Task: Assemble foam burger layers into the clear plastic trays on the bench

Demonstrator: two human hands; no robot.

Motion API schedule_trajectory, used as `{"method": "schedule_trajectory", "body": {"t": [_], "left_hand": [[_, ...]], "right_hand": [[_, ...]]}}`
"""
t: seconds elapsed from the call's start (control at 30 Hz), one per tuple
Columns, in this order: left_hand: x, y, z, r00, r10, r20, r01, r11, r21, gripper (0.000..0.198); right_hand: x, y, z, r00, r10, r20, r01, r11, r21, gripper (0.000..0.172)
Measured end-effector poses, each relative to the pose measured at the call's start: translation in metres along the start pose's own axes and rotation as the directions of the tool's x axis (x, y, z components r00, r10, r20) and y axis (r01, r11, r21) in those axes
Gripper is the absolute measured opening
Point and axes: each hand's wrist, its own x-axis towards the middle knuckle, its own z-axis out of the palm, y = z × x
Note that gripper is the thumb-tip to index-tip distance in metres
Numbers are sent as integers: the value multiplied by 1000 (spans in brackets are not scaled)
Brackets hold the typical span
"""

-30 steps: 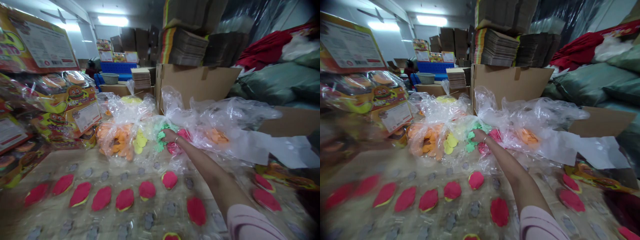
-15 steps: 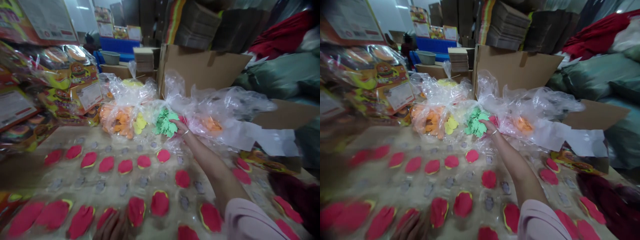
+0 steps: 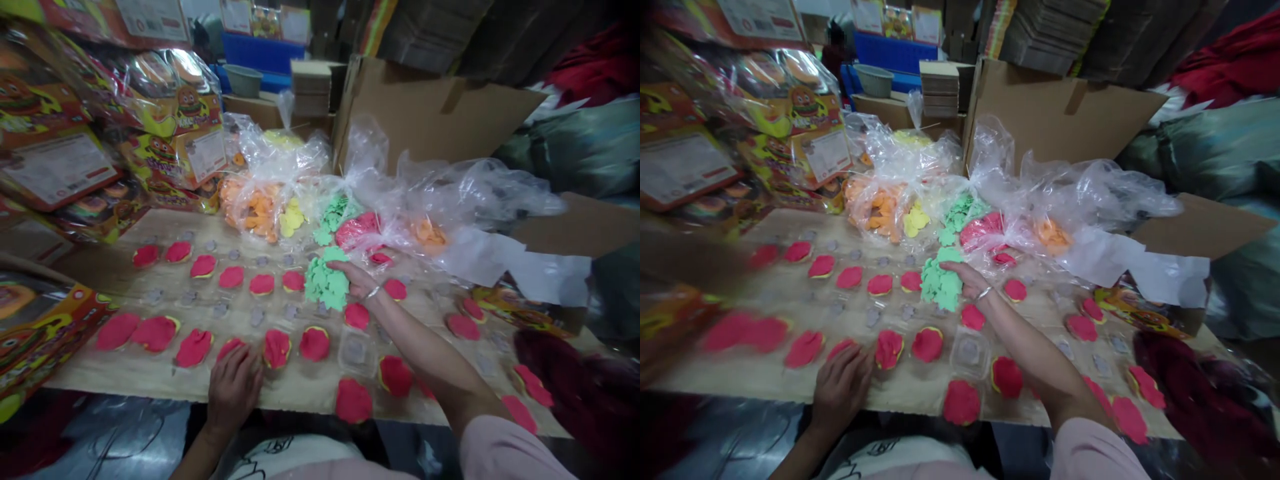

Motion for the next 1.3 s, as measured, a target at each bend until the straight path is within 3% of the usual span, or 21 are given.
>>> {"method": "schedule_trajectory", "body": {"t": [0.07,0.17,0.3,0.43,0.53,0.7,0.8,0.93,1.0,1.03,1.13,1.2,1.3], "left_hand": [[1,1,-1,1000,-8,4,8,1000,-3,24],[0,1,-2,1000,-8,17,8,1000,-1,22],[0,3,-7,999,-19,35,19,1000,2,19],[21,11,-11,998,-59,23,58,998,31,16],[59,21,0,995,-84,54,89,992,-93,13],[137,41,53,969,-92,231,173,918,-358,26],[164,50,81,949,-75,308,196,901,-387,35],[168,52,92,948,-58,312,187,897,-401,21],[165,50,92,950,-64,305,192,891,-411,13],[164,49,91,951,-66,302,194,890,-413,11],[160,48,86,957,-101,271,225,849,-478,4],[158,47,81,947,-179,265,307,743,-595,2],[155,42,75,859,-338,386,509,476,-717,9]], "right_hand": [[-6,15,12,995,92,36,-93,995,32,23],[-9,28,19,997,74,23,-75,996,51,25],[-11,33,16,996,-83,-35,84,996,24,34],[-12,39,4,955,-286,-78,263,939,-222,45],[-10,45,-4,891,-438,-117,329,802,-499,59],[-9,52,-7,761,-638,-115,360,564,-744,75],[-15,53,-9,717,-694,-63,363,450,-816,65],[-23,44,-15,678,-731,80,341,216,-915,45],[-16,31,-19,683,-719,125,339,161,-927,36],[-7,21,-20,708,-697,115,312,163,-936,31],[35,-15,-20,818,-573,-54,77,202,-976,30],[70,-37,-20,849,-505,-155,-51,214,-976,30],[115,-52,-20,882,-397,-255,-179,219,-959,27]]}}
